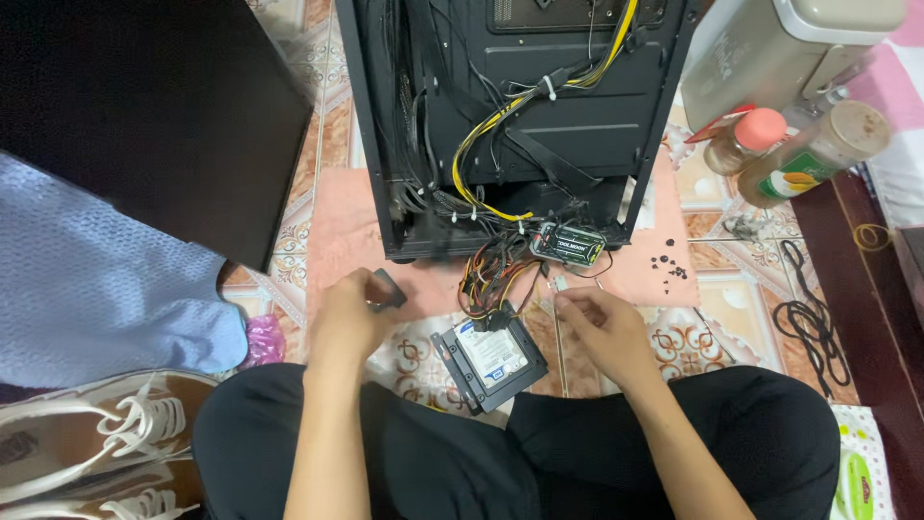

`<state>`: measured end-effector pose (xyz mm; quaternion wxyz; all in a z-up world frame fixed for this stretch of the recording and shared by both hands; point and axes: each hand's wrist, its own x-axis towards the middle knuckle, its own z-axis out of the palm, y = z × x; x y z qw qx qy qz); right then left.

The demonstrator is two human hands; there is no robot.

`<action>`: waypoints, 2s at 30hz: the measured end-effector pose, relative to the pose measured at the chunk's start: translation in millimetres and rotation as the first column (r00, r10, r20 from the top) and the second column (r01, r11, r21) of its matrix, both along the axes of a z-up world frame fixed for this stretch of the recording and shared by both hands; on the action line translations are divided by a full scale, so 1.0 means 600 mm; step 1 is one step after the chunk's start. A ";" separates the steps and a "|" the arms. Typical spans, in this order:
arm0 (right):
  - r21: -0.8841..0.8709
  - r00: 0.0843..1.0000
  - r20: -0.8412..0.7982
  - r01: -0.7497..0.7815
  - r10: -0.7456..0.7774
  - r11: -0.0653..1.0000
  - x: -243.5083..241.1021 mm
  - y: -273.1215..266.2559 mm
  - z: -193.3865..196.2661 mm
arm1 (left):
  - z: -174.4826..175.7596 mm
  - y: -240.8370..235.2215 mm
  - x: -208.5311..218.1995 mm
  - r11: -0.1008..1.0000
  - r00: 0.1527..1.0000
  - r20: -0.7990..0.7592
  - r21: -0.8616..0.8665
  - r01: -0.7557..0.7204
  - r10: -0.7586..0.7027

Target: The person unscrews and removes a component from a mounting bracket, handles various internal power and data cables inside a computer case, and wipes the interior of the case with a cloth.

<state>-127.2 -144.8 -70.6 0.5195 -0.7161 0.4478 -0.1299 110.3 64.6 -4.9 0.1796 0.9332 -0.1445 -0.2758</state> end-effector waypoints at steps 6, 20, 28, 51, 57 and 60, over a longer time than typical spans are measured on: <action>0.086 0.989 0.135 0.055 -0.067 0.995 -0.033 -0.032 -0.075 | -0.196 -0.005 0.080 0.982 0.975 0.219 0.191 -0.002 -0.041; 0.073 0.963 0.257 0.065 -0.081 0.995 -0.011 -0.003 -0.020 | -0.213 -0.040 0.103 0.898 0.891 0.244 0.323 0.298 -0.383; -0.765 0.887 0.380 0.141 0.264 0.629 0.093 -0.028 0.100 | -0.091 -0.039 0.052 0.945 0.945 0.184 0.237 0.223 -0.269; -0.848 0.954 0.127 -0.036 0.270 0.528 0.079 0.013 0.082 | 0.089 -0.004 0.009 0.437 0.822 -0.030 -0.858 0.271 -0.568; -0.782 0.936 0.231 0.015 0.267 0.624 0.061 0.049 0.059 | 0.098 0.004 0.008 0.427 0.810 -0.069 -0.874 0.232 -0.583; -0.695 0.950 0.220 -0.008 0.223 0.719 0.044 0.049 0.032 | 0.096 0.016 0.019 0.567 0.808 -0.057 -0.741 0.359 -0.587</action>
